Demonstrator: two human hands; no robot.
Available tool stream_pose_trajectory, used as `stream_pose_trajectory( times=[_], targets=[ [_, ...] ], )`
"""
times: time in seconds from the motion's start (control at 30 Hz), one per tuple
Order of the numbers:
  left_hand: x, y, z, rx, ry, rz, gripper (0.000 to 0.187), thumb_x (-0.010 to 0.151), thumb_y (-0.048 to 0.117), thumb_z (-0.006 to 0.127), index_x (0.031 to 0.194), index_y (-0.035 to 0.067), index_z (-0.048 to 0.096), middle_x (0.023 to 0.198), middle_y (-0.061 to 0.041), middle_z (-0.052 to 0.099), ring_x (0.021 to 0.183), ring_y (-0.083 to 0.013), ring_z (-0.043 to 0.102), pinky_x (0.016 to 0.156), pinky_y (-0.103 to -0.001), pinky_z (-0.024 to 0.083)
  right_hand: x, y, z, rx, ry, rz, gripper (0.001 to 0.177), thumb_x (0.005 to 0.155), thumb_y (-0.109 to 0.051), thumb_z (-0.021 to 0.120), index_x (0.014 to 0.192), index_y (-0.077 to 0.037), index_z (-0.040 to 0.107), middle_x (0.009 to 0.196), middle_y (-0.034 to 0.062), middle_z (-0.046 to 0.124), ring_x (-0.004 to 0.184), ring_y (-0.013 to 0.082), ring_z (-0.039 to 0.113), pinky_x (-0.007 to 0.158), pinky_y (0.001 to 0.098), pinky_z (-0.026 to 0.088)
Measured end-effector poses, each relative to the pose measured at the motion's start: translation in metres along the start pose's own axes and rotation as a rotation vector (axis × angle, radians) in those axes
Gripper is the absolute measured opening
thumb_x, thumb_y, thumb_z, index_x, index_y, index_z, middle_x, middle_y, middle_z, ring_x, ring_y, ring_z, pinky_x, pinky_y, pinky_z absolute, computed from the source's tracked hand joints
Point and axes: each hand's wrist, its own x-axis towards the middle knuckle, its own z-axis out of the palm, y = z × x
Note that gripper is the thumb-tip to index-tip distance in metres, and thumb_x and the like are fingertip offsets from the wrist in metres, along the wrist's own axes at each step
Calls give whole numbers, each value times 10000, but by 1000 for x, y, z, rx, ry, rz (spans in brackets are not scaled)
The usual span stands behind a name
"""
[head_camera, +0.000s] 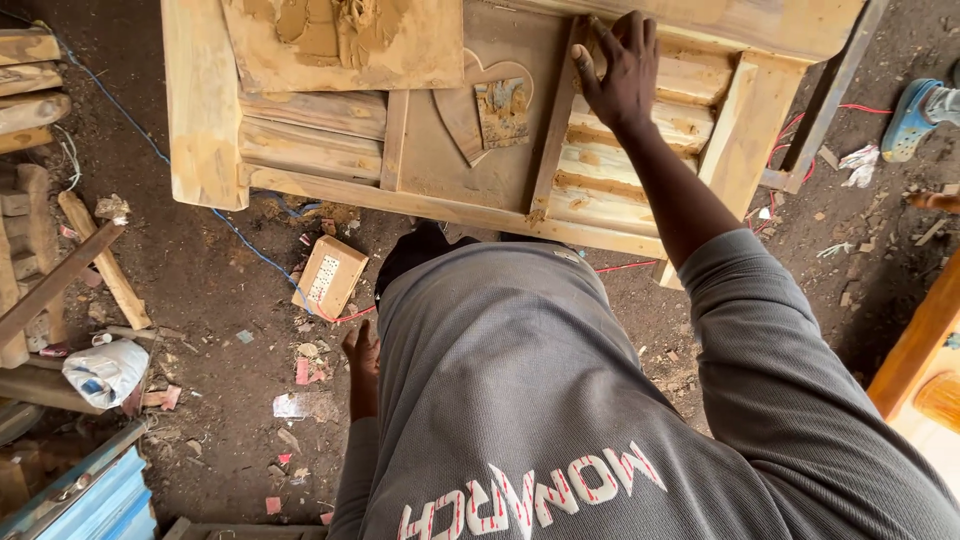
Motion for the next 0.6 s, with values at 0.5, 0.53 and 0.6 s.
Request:
stream_pose_trajectory(
  times=[0.5,0.53,0.6],
  targets=[
    [2,9,12,30,-163,-23,737,933,591,646,1439,80,486,1426,-173,405,1272,-350,396,1069,-520,298,-6,-33,12,48,-130,244,800,968,-771,353,1592,-279,448,1659,297,168,1502,559,55,1194,718,91],
    [3,10,11,-27,-157,-67,776,922,581,651,1485,88,445,1501,-174,374,1348,-355,379,1117,-524,276,-5,-33,2,-35,-215,170,815,999,-766,322,1626,-253,408,1621,283,248,1490,521,160,1225,688,153],
    [8,11,9,-76,-137,-106,867,902,560,662,1576,104,364,1651,-174,313,1499,-365,346,1212,-532,233,-4,-26,-15,-202,-382,18,845,1062,-754,261,1695,-197,328,1545,253,410,1468,440,369,1289,626,277]
  ],
)
